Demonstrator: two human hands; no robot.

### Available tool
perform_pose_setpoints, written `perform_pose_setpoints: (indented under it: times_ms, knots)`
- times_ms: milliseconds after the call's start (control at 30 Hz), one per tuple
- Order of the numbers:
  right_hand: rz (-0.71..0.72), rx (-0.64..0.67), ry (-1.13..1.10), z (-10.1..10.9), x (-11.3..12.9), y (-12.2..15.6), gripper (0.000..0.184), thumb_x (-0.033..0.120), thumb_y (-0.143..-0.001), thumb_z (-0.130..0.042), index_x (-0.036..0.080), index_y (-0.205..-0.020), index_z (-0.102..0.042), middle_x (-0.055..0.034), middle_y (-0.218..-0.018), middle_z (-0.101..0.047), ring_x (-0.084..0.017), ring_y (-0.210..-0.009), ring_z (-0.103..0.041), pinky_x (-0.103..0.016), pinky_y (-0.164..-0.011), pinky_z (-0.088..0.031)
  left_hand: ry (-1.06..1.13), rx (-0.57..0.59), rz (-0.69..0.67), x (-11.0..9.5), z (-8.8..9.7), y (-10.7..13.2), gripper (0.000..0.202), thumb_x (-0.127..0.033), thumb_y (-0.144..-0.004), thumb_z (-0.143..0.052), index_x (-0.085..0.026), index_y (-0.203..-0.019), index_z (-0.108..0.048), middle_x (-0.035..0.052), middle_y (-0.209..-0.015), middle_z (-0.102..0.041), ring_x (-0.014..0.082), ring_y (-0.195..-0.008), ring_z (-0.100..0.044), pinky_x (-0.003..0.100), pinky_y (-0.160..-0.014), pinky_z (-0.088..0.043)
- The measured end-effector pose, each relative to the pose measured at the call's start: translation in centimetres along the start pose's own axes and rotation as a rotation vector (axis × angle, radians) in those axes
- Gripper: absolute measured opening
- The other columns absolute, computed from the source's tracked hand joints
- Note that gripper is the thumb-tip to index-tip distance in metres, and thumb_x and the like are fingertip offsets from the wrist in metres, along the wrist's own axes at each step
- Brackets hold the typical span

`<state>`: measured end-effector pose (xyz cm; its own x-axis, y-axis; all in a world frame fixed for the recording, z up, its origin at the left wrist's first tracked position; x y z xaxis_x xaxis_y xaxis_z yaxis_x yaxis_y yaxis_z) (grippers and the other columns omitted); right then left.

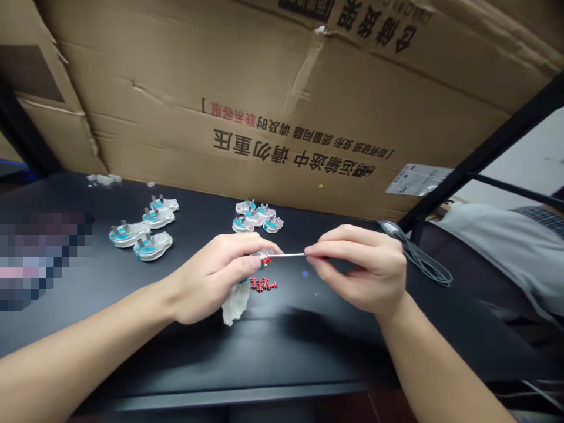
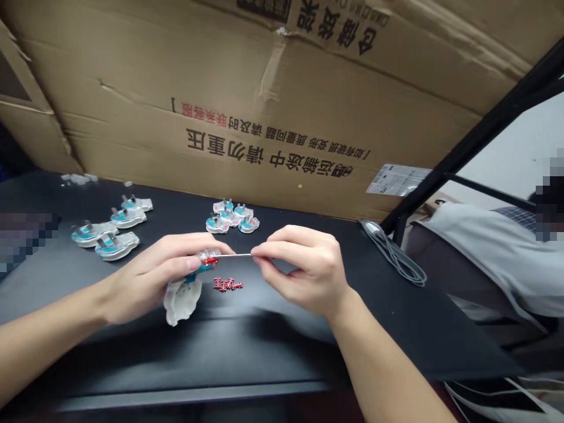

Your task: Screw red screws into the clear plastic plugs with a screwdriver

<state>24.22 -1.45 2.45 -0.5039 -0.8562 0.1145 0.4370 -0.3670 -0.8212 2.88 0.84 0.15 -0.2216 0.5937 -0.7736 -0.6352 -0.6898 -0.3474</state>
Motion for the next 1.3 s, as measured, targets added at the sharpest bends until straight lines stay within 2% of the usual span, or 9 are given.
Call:
perform_pose_setpoints:
  times_ms: [167,300,500,600,667,733,833,1000,1300]
  knots:
    - [-0.006,0.117,-0.177,-0.8,0.3,-0.2,0.008,0.010,-0.077,-0.072,0.018,-0.075,-0.073,-0.0024,-0.065,-0.069,-0.010,-0.054,-0.062,-0.021,-0.050,-0.049,-0.130,0.195,-0.044,-0.6,-0.7,0.2,0.037,-0.032,-0.097,-0.036,-0.016,-0.102,-0.070,0.0042,-0.086,-0.065,0.0180,-0.074,-0.060,0.028,-0.072,-0.044]
    - [-0.024,0.256,-0.335,-1.3,0.2,0.0,0.010,0.013,-0.078,-0.074,0.017,-0.069,-0.072,-0.0016,-0.059,-0.069,-0.009,-0.048,-0.060,-0.019,-0.046,-0.047,-0.177,0.359,-0.082,-1.3,-1.5,0.3,0.033,-0.029,-0.097,-0.039,-0.017,-0.087,-0.069,0.0030,-0.076,-0.060,0.0182,-0.069,-0.054,0.028,-0.067,-0.041]
    - [-0.040,0.313,-0.428,-1.0,0.0,0.1,0.011,0.014,-0.077,-0.075,0.019,-0.068,-0.071,0.0008,-0.059,-0.069,-0.008,-0.049,-0.060,-0.019,-0.047,-0.046,-0.110,0.418,-0.083,-1.9,-2.1,0.5,0.029,-0.021,-0.095,-0.041,-0.019,-0.081,-0.066,0.0020,-0.070,-0.056,0.0181,-0.064,-0.050,0.029,-0.064,-0.039]
    - [-0.051,0.280,-0.342,-0.7,-0.3,-0.1,0.011,0.014,-0.077,-0.075,0.019,-0.067,-0.071,0.0006,-0.059,-0.068,-0.009,-0.050,-0.060,-0.020,-0.048,-0.047,-0.034,0.341,-0.031,-1.2,-1.7,0.2,0.031,-0.028,-0.098,-0.041,-0.019,-0.094,-0.071,0.0032,-0.081,-0.064,0.0193,-0.074,-0.058,0.028,-0.071,-0.043]
    - [-0.081,0.155,-0.187,-0.3,-0.6,-0.3,0.012,0.015,-0.078,-0.073,0.020,-0.067,-0.070,0.0008,-0.059,-0.068,-0.010,-0.050,-0.059,-0.022,-0.048,-0.047,0.084,0.201,0.055,-0.3,-1.1,-0.1,0.031,-0.034,-0.099,-0.044,-0.021,-0.109,-0.070,0.0042,-0.101,-0.069,0.0216,-0.093,-0.063,0.029,-0.083,-0.047]
    - [-0.101,0.005,-0.053,0.1,-0.9,-0.4,0.014,0.016,-0.079,-0.072,0.023,-0.068,-0.070,0.0012,-0.058,-0.067,-0.011,-0.050,-0.058,-0.024,-0.048,-0.047,0.245,0.058,0.130,0.7,-0.6,-0.2,0.031,-0.038,-0.097,-0.050,-0.023,-0.118,-0.068,0.0049,-0.119,-0.068,0.0244,-0.110,-0.061,0.031,-0.092,-0.047]
    - [-0.097,-0.114,0.008,0.3,-0.8,-0.2,0.013,0.016,-0.079,-0.073,0.025,-0.069,-0.069,0.0013,-0.061,-0.068,-0.012,-0.051,-0.058,-0.025,-0.047,-0.047,0.471,-0.075,0.152,1.4,-0.4,-0.3,0.031,-0.039,-0.093,-0.060,-0.024,-0.118,-0.069,0.0076,-0.124,-0.067,0.0257,-0.110,-0.061,0.035,-0.090,-0.050]
    - [-0.084,-0.158,0.002,0.3,-0.3,0.1,0.012,0.015,-0.078,-0.075,0.024,-0.072,-0.070,0.0007,-0.063,-0.069,-0.012,-0.052,-0.059,-0.025,-0.047,-0.047,0.644,-0.106,0.139,1.1,-1.0,-0.2,0.027,-0.038,-0.091,-0.065,-0.027,-0.116,-0.070,0.0063,-0.121,-0.065,0.0193,-0.093,-0.062,0.030,-0.077,-0.054]
    - [-0.132,-0.184,0.009,0.0,-0.1,0.0,0.013,0.017,-0.080,-0.072,0.025,-0.069,-0.069,0.0004,-0.062,-0.069,-0.014,-0.051,-0.058,-0.027,-0.048,-0.047,0.773,-0.117,0.150,1.3,-1.2,-0.2,0.027,-0.038,-0.090,-0.068,-0.025,-0.113,-0.071,0.0084,-0.116,-0.067,0.0252,-0.103,-0.065,0.032,-0.076,-0.056]
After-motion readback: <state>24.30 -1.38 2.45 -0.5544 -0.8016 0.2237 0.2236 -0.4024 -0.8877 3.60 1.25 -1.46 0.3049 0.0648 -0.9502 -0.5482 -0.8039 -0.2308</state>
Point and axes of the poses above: each hand's wrist, its own y-axis away from the middle knuckle, its own z-axis out of the back of the hand, x = y × z, the point moved 3 cm from there along -y, towards the middle knuckle
